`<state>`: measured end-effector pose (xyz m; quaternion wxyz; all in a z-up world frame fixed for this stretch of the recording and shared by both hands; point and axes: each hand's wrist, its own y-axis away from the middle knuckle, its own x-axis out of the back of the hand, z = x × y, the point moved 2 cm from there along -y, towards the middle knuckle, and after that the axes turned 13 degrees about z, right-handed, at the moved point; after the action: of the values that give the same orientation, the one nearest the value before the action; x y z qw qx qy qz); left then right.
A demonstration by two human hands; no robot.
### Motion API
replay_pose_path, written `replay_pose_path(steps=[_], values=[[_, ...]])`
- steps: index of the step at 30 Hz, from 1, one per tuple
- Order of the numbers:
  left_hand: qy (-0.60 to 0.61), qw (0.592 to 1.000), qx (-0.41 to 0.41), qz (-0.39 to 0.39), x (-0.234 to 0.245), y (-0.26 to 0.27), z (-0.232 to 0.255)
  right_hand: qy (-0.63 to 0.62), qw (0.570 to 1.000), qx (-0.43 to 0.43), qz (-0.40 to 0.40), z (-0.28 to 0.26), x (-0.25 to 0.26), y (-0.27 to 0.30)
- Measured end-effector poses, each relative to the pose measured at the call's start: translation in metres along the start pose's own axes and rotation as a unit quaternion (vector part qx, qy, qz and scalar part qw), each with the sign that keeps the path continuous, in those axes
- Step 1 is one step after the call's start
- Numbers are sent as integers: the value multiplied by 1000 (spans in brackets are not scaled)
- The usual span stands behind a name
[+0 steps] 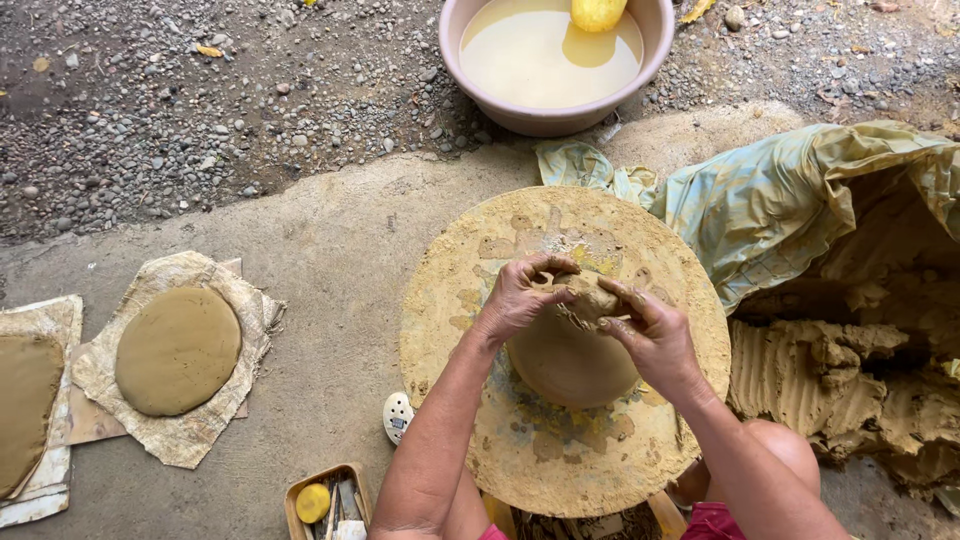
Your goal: The person places a clay form onto a pottery wheel and uses a wooden tool to carve lines into the surface before applying small pieces of fresh clay to build a handle.
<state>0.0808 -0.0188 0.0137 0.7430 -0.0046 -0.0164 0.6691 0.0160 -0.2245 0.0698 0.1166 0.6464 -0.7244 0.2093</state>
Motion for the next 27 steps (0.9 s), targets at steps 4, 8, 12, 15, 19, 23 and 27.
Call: replay_pose_path(steps=[4,8,12,15,19,23,27], values=[[88,996,33,-4,-4,6,-18,13,997,62,36,15,-8,10],[141,989,38,-7,-3,6,-17,-8,996,50,71,24,-12,15],[170,985,-2,-15,2,12,-1,-46,993,68,89,26,-17,22],[201,980,-3,-10,4,20,9,-57,982,139,116,21,-19,28],[90,996,-14,18,4,19,15,-52,980,162,102,13,-12,26],[63,998,-16,-3,-3,10,8,-19,987,145,68,9,-6,18],[-7,999,-49,2,-4,5,4,6,991,119,69,6,-4,14]])
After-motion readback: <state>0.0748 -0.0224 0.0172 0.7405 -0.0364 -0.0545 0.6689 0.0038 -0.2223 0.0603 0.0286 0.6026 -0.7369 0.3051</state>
